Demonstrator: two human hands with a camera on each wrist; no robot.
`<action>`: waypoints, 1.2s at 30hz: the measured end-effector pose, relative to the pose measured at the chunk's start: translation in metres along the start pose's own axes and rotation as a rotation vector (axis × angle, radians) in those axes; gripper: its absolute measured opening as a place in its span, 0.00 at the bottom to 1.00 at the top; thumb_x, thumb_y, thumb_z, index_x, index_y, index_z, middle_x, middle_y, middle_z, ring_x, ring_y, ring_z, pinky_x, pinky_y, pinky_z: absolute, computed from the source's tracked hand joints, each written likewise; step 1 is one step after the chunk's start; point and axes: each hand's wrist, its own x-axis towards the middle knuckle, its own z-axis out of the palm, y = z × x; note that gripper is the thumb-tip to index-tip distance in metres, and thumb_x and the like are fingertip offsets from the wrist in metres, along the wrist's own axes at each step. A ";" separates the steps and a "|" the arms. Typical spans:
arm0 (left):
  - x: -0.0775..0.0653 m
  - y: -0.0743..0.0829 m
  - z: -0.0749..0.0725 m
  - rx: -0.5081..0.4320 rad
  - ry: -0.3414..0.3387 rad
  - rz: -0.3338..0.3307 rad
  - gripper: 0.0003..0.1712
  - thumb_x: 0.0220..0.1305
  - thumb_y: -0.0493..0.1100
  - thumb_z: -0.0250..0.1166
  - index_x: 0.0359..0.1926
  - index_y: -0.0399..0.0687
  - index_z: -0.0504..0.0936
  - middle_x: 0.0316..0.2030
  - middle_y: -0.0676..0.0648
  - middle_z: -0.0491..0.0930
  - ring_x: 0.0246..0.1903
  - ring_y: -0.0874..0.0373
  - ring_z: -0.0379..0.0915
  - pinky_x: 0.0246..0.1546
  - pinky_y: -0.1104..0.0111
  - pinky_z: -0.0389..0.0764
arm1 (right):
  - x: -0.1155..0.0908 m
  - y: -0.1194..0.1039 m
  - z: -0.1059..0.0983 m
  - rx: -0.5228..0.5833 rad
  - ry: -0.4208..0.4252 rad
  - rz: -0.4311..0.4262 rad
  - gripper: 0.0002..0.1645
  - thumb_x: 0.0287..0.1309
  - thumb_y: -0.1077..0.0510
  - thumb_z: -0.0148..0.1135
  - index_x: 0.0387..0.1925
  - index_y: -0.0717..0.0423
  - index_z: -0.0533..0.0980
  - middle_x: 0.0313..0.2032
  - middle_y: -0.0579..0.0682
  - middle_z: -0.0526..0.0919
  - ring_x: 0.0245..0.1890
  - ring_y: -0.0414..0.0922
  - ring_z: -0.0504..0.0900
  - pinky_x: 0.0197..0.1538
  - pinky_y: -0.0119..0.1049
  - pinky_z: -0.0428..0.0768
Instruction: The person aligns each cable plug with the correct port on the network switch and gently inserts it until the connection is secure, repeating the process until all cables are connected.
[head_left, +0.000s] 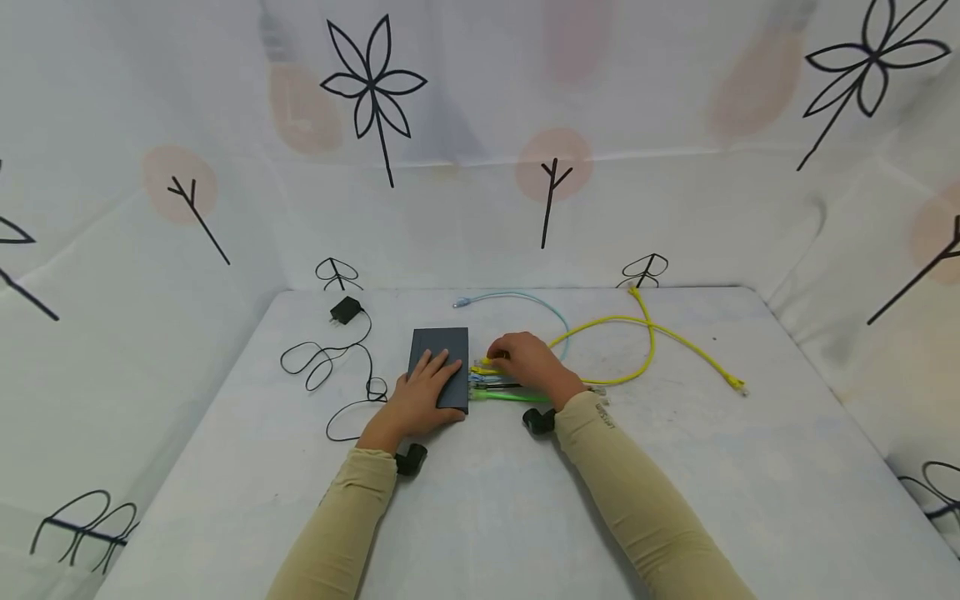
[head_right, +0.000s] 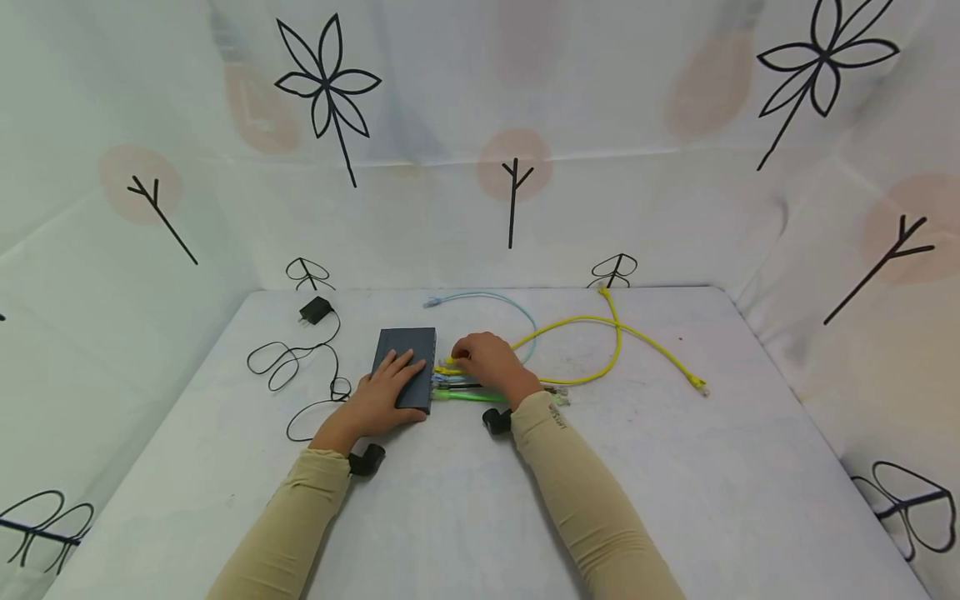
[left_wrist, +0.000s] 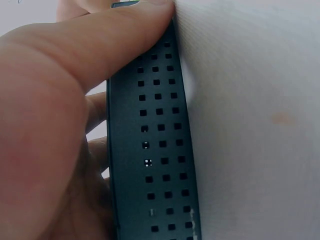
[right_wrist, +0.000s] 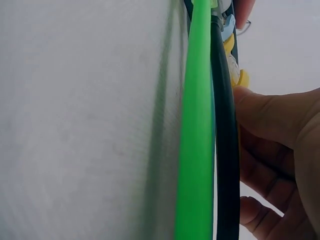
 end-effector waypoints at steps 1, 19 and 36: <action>0.000 0.000 0.000 0.000 -0.001 0.000 0.50 0.58 0.64 0.66 0.76 0.61 0.53 0.77 0.49 0.44 0.77 0.45 0.32 0.66 0.35 0.53 | 0.000 0.000 0.000 -0.004 -0.007 0.002 0.13 0.65 0.55 0.61 0.48 0.52 0.82 0.44 0.48 0.85 0.43 0.45 0.82 0.49 0.41 0.79; 0.002 -0.004 0.004 -0.004 0.004 0.002 0.50 0.58 0.65 0.66 0.76 0.62 0.53 0.77 0.50 0.44 0.77 0.46 0.32 0.66 0.35 0.52 | 0.009 0.009 0.005 0.074 -0.100 -0.002 0.12 0.68 0.54 0.57 0.48 0.49 0.82 0.46 0.47 0.85 0.48 0.45 0.81 0.53 0.42 0.78; 0.003 -0.005 0.005 -0.009 -0.002 -0.007 0.51 0.57 0.65 0.66 0.76 0.63 0.52 0.77 0.51 0.43 0.77 0.46 0.31 0.66 0.36 0.51 | 0.019 0.007 -0.002 0.228 -0.155 0.098 0.11 0.67 0.54 0.58 0.44 0.48 0.84 0.43 0.46 0.86 0.44 0.43 0.81 0.50 0.42 0.78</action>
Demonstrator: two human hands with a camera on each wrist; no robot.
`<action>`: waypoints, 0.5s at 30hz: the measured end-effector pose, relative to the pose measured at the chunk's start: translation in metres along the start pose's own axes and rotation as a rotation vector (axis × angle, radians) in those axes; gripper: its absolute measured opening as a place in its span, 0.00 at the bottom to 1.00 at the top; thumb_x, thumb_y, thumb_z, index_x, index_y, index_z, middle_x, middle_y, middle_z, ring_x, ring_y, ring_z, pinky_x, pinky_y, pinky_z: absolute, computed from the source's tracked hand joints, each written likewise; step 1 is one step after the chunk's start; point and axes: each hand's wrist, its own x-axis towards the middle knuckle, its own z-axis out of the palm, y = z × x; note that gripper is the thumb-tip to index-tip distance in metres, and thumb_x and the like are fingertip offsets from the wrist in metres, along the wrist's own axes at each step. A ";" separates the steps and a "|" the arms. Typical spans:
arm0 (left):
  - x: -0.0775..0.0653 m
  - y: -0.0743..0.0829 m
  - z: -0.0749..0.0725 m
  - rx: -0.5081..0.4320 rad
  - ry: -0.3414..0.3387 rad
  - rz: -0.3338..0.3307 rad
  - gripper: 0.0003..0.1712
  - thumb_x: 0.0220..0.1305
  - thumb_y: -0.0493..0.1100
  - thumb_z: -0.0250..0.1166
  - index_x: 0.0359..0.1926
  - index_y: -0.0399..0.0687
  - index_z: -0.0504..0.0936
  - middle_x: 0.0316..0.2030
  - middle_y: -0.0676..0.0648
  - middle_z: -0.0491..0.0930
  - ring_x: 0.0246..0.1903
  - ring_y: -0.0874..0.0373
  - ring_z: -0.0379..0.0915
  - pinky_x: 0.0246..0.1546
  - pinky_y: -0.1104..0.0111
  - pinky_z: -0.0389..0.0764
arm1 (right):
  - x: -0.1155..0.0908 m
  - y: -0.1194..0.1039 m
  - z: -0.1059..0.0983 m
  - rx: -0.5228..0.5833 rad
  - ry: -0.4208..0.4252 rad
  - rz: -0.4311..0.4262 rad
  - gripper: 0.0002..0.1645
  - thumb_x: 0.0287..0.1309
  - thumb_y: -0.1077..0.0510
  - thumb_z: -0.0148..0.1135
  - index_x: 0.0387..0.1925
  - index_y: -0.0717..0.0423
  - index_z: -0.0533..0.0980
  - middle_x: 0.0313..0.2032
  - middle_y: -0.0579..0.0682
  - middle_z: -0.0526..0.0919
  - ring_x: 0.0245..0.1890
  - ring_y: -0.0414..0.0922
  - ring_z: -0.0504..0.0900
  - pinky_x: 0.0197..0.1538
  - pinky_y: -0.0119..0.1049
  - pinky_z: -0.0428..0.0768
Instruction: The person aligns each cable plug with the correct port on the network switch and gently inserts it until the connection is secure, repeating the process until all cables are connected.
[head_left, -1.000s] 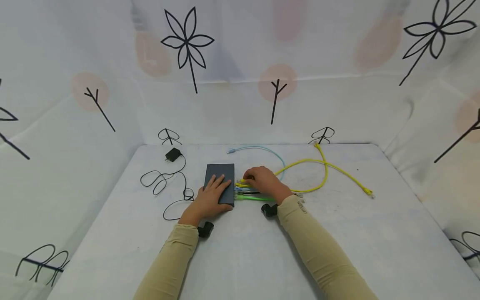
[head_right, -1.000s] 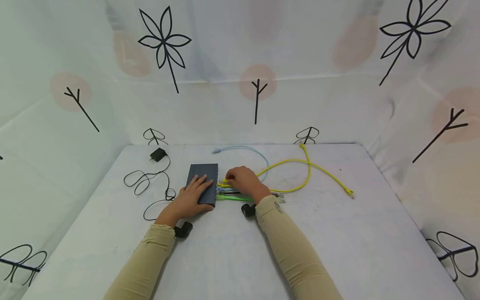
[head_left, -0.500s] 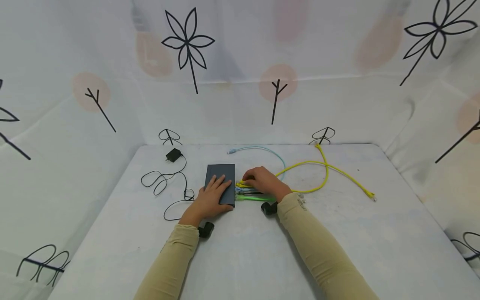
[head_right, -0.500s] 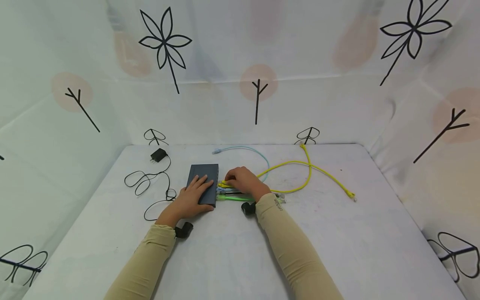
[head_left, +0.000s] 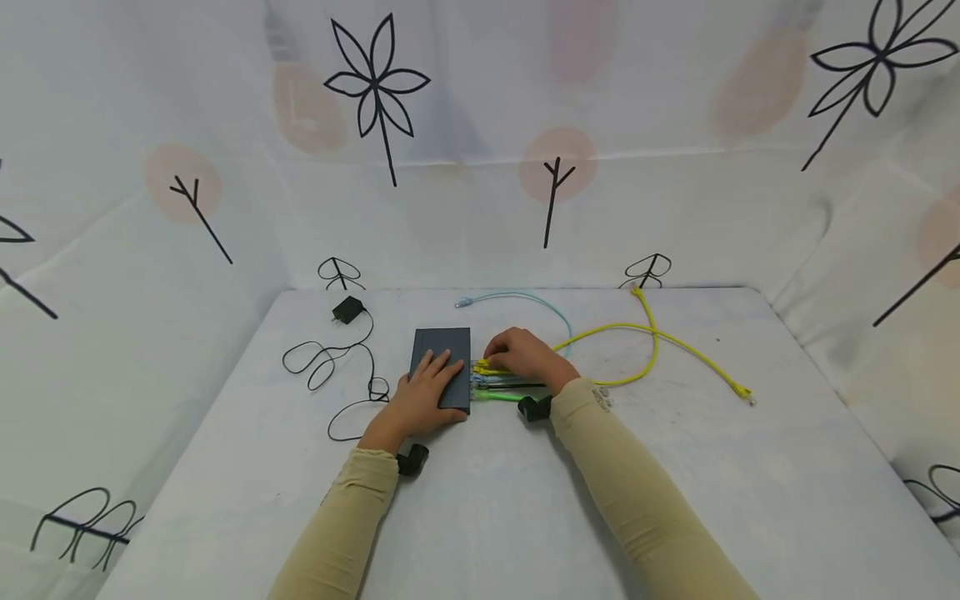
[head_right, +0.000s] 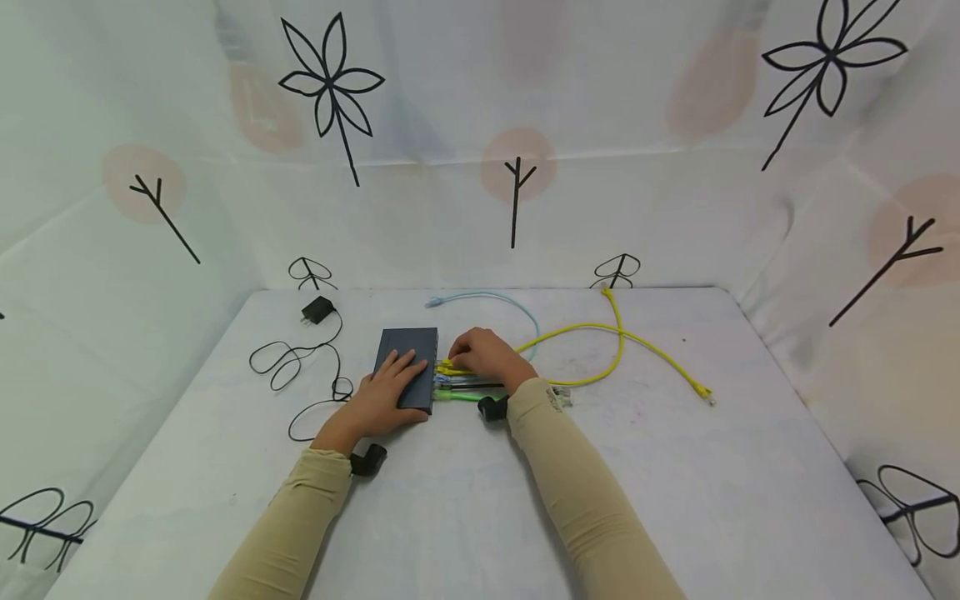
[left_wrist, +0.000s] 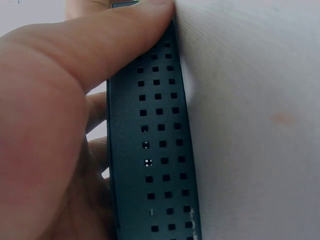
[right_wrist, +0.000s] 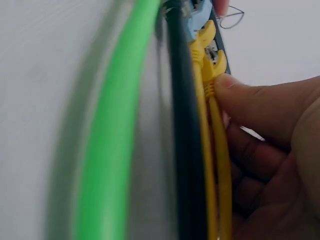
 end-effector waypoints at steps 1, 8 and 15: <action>0.000 0.000 0.000 0.000 -0.001 0.000 0.51 0.57 0.65 0.66 0.76 0.63 0.52 0.77 0.51 0.43 0.77 0.46 0.31 0.67 0.36 0.51 | 0.001 -0.001 -0.001 -0.003 -0.009 0.005 0.11 0.67 0.55 0.58 0.44 0.49 0.84 0.44 0.46 0.86 0.44 0.43 0.81 0.51 0.42 0.78; 0.000 0.002 -0.001 0.005 -0.002 -0.004 0.51 0.57 0.65 0.66 0.76 0.63 0.52 0.77 0.51 0.43 0.77 0.46 0.31 0.66 0.36 0.51 | 0.005 -0.006 -0.006 -0.004 -0.063 0.053 0.12 0.67 0.56 0.56 0.44 0.50 0.84 0.45 0.48 0.85 0.45 0.44 0.80 0.52 0.42 0.77; 0.000 0.002 -0.001 0.008 -0.001 -0.009 0.51 0.57 0.65 0.66 0.76 0.63 0.52 0.77 0.51 0.44 0.77 0.46 0.31 0.66 0.36 0.52 | 0.010 -0.006 -0.008 -0.002 -0.089 0.067 0.12 0.68 0.56 0.56 0.42 0.49 0.85 0.43 0.47 0.85 0.42 0.43 0.79 0.52 0.42 0.76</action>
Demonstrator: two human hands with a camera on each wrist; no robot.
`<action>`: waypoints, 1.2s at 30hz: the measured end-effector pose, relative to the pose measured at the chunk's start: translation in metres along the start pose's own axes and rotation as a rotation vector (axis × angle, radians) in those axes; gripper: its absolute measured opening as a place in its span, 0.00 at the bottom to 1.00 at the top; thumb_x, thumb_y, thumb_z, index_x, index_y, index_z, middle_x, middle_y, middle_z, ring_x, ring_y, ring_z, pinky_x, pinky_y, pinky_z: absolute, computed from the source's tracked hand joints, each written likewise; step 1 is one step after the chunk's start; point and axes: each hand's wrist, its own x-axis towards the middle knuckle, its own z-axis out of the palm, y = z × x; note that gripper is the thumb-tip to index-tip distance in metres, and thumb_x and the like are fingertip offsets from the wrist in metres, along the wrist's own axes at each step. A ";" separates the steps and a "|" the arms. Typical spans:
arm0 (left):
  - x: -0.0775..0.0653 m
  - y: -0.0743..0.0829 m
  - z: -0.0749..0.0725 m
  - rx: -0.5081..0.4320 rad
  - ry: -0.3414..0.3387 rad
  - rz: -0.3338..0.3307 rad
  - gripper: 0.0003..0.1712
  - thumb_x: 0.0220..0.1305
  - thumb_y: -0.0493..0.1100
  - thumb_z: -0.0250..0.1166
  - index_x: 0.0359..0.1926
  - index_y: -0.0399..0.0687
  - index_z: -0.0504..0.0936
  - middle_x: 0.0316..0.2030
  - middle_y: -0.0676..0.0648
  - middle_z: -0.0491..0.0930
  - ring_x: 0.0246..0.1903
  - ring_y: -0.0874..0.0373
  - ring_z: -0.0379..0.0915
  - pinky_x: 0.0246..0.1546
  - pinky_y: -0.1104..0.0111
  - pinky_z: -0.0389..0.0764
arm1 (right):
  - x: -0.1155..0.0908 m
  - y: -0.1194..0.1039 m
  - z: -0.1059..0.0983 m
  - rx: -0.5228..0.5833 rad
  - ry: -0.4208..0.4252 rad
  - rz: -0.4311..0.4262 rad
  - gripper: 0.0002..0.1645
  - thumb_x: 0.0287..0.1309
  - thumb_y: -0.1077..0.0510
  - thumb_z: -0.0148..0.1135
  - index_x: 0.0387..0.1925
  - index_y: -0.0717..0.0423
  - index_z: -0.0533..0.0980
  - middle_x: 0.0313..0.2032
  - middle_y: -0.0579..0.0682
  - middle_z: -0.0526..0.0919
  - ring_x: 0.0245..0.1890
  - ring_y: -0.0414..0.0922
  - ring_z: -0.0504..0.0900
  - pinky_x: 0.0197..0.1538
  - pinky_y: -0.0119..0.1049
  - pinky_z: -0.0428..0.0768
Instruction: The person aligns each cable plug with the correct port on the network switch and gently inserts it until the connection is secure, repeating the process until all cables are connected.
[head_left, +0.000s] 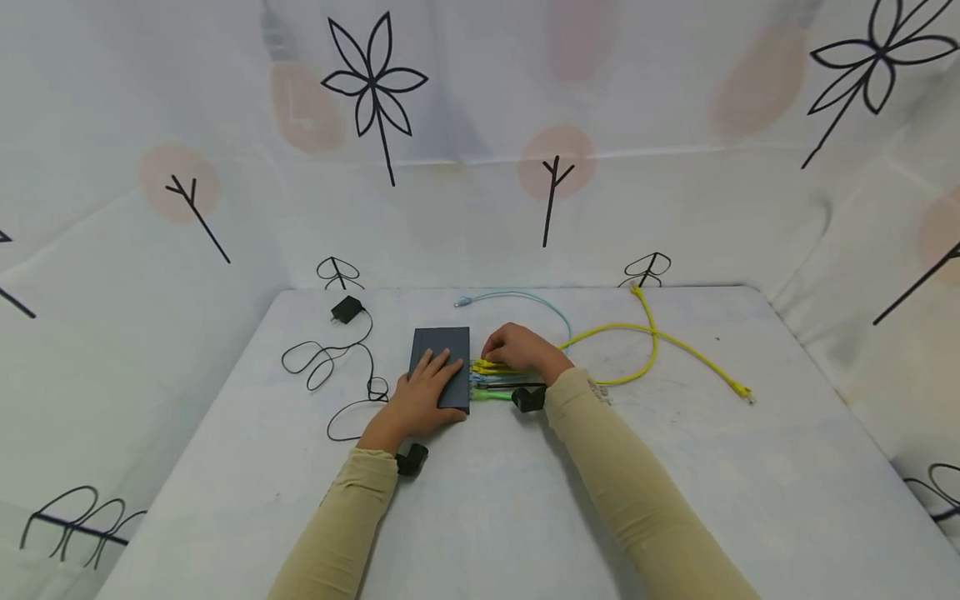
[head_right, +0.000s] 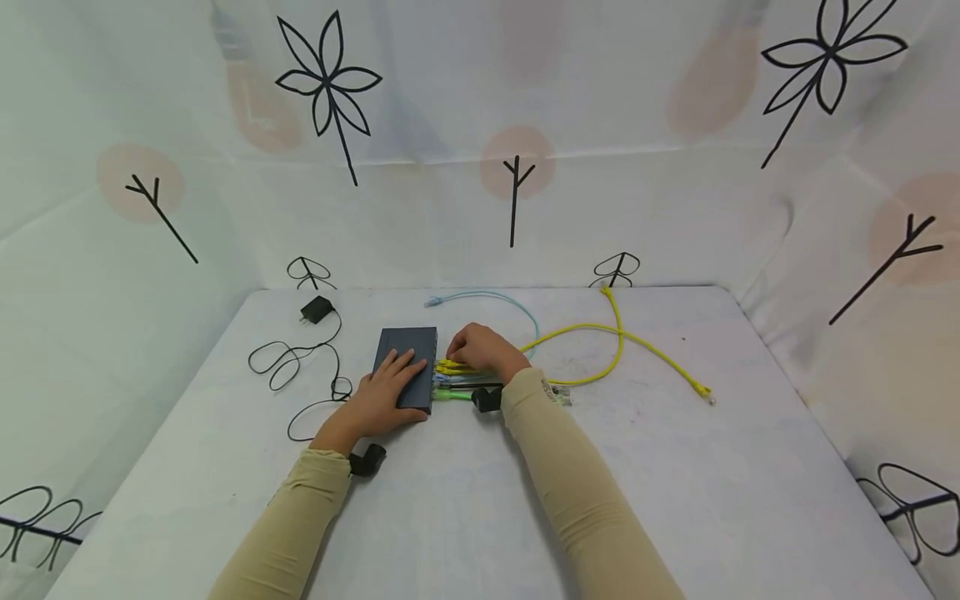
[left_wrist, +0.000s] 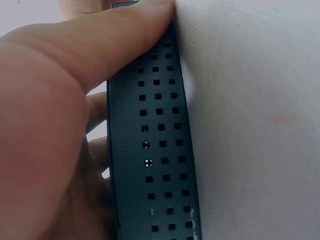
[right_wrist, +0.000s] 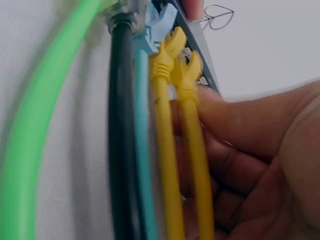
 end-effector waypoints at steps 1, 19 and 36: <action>0.000 0.000 0.000 -0.002 -0.003 0.000 0.51 0.57 0.65 0.66 0.76 0.63 0.52 0.77 0.51 0.44 0.77 0.46 0.31 0.66 0.36 0.51 | 0.000 0.000 0.000 0.002 -0.003 0.003 0.12 0.68 0.56 0.55 0.42 0.49 0.85 0.43 0.47 0.85 0.42 0.43 0.79 0.52 0.42 0.76; -0.001 0.001 -0.002 -0.002 -0.004 0.006 0.50 0.58 0.65 0.66 0.76 0.63 0.52 0.77 0.51 0.44 0.77 0.46 0.31 0.66 0.35 0.52 | 0.001 0.004 0.008 0.041 0.016 -0.054 0.12 0.64 0.50 0.62 0.45 0.48 0.84 0.44 0.45 0.86 0.46 0.44 0.81 0.52 0.42 0.78; 0.002 -0.001 -0.005 -0.001 -0.025 0.001 0.50 0.58 0.65 0.66 0.76 0.64 0.54 0.77 0.52 0.44 0.77 0.45 0.31 0.66 0.35 0.51 | 0.006 -0.004 0.007 -0.027 0.039 -0.098 0.11 0.64 0.54 0.60 0.43 0.50 0.85 0.43 0.47 0.86 0.45 0.44 0.81 0.52 0.42 0.78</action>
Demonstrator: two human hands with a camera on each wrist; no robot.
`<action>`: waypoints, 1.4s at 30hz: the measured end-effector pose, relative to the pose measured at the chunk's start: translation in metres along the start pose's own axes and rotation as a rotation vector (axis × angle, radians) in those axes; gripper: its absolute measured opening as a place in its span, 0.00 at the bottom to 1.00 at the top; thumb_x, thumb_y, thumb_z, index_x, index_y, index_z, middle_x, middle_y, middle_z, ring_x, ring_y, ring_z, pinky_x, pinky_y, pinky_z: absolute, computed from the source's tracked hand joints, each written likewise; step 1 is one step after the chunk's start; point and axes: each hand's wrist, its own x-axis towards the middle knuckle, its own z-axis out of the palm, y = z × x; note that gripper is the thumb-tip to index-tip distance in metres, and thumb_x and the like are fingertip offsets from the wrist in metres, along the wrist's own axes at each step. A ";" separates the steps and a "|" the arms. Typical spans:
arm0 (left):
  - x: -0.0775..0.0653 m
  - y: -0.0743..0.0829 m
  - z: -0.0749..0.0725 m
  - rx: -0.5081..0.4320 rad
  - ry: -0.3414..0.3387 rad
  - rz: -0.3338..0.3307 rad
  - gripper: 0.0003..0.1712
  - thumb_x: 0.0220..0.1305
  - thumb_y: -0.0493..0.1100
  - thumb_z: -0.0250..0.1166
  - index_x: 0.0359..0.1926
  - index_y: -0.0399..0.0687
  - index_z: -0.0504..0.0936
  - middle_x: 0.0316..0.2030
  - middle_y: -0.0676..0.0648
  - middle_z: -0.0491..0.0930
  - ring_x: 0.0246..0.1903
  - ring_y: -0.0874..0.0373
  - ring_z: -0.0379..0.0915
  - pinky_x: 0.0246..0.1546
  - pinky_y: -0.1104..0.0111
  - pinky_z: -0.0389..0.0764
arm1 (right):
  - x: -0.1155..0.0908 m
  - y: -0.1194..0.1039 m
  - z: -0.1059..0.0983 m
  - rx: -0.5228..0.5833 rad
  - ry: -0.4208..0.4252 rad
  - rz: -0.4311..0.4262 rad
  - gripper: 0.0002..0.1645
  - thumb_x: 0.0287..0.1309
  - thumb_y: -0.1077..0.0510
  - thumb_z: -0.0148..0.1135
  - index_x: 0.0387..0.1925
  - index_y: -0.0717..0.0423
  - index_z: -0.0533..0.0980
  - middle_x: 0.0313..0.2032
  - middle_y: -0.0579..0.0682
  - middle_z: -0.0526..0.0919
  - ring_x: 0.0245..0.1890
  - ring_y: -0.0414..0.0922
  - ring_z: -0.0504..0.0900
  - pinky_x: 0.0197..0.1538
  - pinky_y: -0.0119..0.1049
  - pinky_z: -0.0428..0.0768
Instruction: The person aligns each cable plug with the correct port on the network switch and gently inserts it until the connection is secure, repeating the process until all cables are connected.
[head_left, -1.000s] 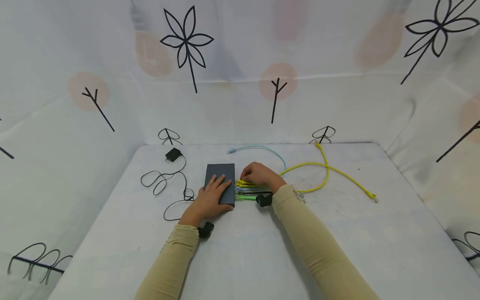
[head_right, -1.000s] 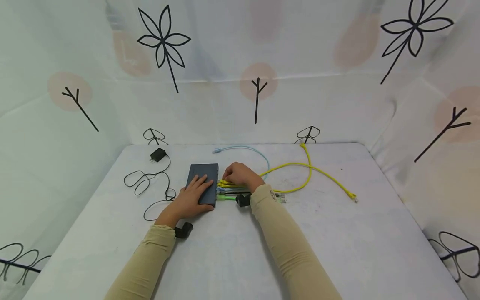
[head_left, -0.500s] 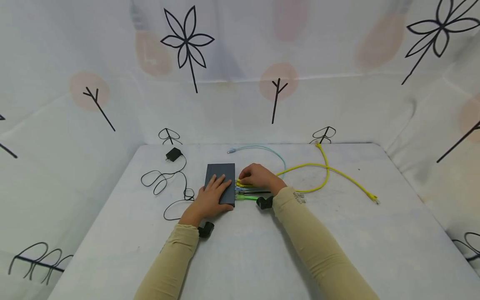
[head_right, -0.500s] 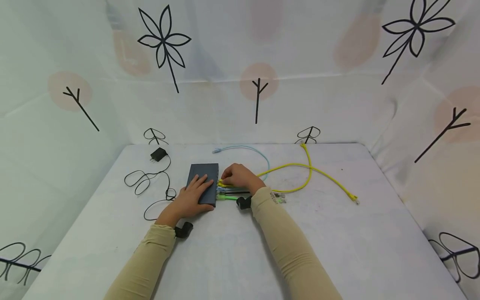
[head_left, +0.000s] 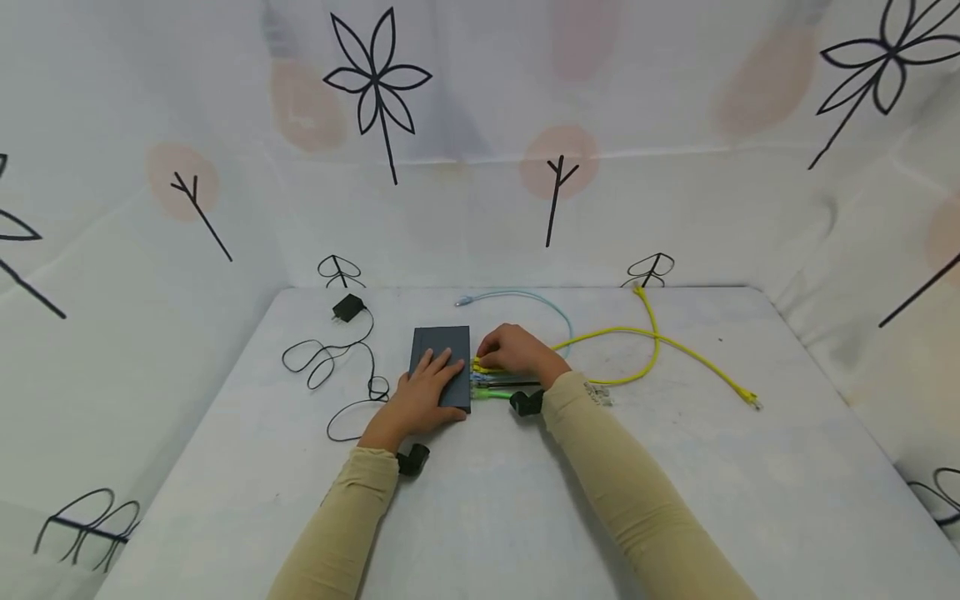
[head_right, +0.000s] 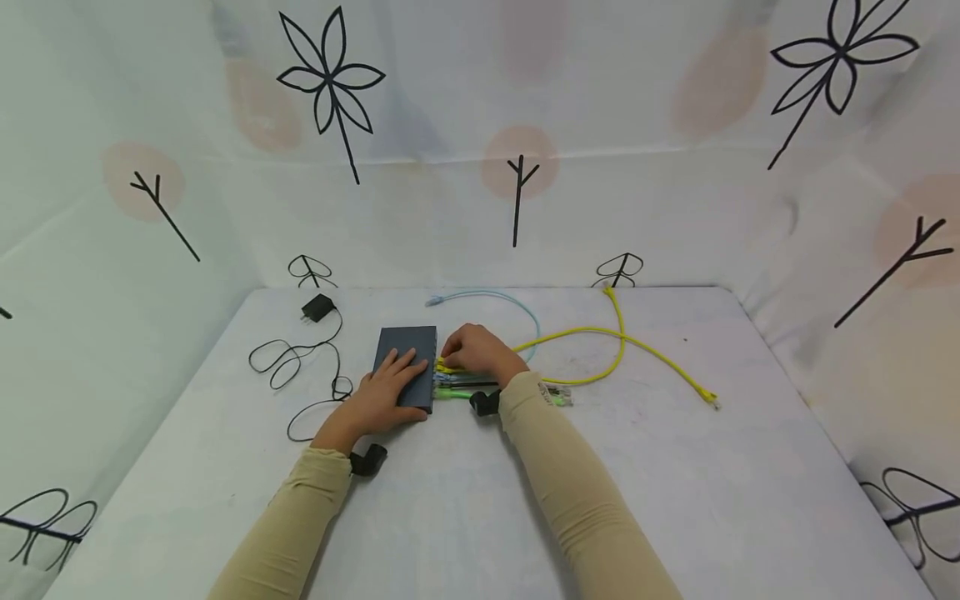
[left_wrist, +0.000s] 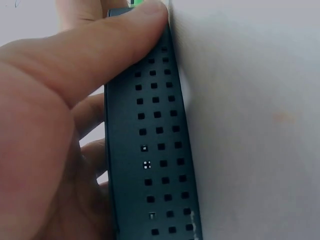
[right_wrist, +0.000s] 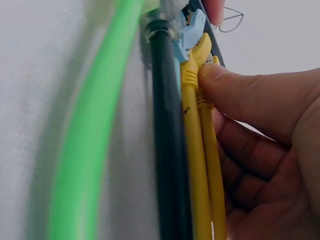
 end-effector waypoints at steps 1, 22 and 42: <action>0.000 -0.001 0.000 0.000 -0.005 0.000 0.49 0.58 0.65 0.66 0.76 0.64 0.54 0.77 0.52 0.44 0.77 0.46 0.31 0.66 0.35 0.51 | 0.001 0.000 -0.001 -0.002 -0.006 0.000 0.11 0.64 0.54 0.60 0.44 0.50 0.85 0.44 0.47 0.86 0.46 0.45 0.81 0.52 0.42 0.78; 0.001 -0.003 -0.002 -0.030 -0.007 0.034 0.48 0.57 0.63 0.68 0.75 0.64 0.57 0.77 0.54 0.45 0.77 0.46 0.32 0.66 0.35 0.50 | 0.004 -0.002 -0.005 -0.029 -0.048 0.007 0.10 0.63 0.55 0.62 0.43 0.51 0.85 0.43 0.47 0.87 0.45 0.45 0.81 0.52 0.42 0.78; 0.000 -0.004 0.003 -0.026 0.014 0.017 0.48 0.57 0.63 0.68 0.75 0.65 0.56 0.77 0.54 0.46 0.77 0.45 0.32 0.66 0.35 0.50 | -0.011 -0.002 0.006 -0.015 0.022 0.003 0.14 0.66 0.52 0.59 0.49 0.49 0.83 0.47 0.47 0.85 0.49 0.45 0.81 0.54 0.44 0.78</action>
